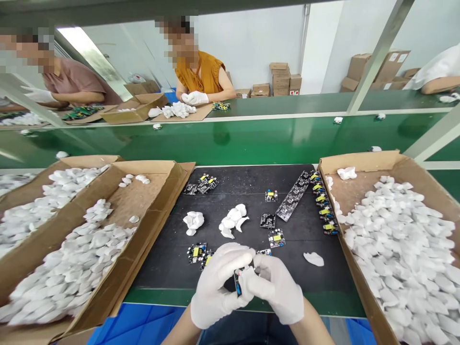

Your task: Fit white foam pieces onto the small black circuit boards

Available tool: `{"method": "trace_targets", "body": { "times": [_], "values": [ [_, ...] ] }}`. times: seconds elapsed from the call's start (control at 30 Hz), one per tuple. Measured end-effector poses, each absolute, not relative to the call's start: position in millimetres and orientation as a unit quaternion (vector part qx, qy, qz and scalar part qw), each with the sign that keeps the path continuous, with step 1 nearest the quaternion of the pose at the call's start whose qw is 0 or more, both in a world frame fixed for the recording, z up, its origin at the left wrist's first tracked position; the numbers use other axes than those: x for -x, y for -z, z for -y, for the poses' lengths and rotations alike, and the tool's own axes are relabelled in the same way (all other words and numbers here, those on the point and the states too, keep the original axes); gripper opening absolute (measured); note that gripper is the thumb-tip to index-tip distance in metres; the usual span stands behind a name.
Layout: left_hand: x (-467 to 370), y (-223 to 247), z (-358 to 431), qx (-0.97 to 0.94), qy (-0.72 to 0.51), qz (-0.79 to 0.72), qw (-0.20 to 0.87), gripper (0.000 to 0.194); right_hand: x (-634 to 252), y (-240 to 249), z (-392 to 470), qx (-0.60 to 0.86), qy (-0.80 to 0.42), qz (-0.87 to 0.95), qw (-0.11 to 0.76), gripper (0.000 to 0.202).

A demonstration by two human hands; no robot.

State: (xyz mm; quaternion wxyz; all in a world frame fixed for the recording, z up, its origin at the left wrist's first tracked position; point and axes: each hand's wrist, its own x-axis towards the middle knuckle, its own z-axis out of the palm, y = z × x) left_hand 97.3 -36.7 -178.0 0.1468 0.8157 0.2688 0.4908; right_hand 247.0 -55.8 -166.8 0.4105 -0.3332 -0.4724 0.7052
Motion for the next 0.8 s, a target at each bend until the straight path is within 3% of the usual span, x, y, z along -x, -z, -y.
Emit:
{"method": "trace_targets", "body": {
  "times": [0.1,0.5,0.8],
  "values": [
    [-101,172,35,-0.828,-0.471,-0.275,0.13,0.035,-247,170,55,0.346,-0.687,0.485,0.415,0.034],
    [-102,178,37,-0.85,-0.415,-0.293,0.138,0.051,-248,180,56,0.349,-0.694,0.473,0.416,0.037],
    [-96,187,35,-0.834,-0.463,-0.259,0.156,0.053,-246,182,58,0.307,-0.721,0.448,0.43,0.045]
  ]
}}
